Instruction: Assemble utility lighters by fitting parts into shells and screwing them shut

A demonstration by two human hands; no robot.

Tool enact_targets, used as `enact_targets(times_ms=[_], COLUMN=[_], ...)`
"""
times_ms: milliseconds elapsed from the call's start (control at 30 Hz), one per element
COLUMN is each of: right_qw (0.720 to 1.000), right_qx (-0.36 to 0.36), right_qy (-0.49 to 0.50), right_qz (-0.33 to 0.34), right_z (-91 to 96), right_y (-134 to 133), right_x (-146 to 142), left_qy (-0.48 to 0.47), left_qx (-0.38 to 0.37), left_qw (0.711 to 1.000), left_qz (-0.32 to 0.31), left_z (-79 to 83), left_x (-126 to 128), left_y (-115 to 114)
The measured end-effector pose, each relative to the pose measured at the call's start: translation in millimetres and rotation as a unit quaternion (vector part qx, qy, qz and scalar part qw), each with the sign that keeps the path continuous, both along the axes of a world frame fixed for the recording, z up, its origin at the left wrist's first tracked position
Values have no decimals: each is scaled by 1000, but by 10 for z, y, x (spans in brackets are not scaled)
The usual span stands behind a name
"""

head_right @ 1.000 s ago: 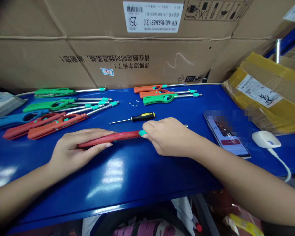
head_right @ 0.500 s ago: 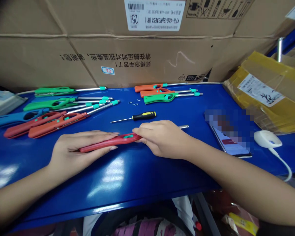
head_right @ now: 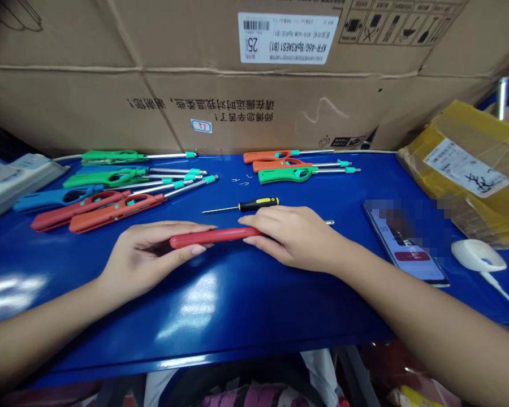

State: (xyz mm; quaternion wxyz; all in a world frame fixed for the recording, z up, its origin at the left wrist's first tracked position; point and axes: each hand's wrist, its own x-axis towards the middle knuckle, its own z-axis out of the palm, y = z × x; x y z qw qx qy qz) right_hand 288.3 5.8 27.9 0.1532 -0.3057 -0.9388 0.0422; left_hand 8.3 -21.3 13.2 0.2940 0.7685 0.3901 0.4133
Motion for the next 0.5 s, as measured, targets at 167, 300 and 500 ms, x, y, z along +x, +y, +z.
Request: enact_targets(times_ms=[167,300,500], right_qw=[998,997,998], right_qx=[33,54,44], right_qy=[17,28,5], right_qz=[57,52,40], right_z=[-9,-23,-23], right_y=[-39,-43,-34], right_x=[-26,-15,-29], left_qy=[28,35,39], left_qx=[69,77,76], left_qw=[996,995,996], left_qz=[-47,-44,-39], left_z=[-9,-22,-37], left_x=[-5,5,13], left_y=[-23,-27,-25])
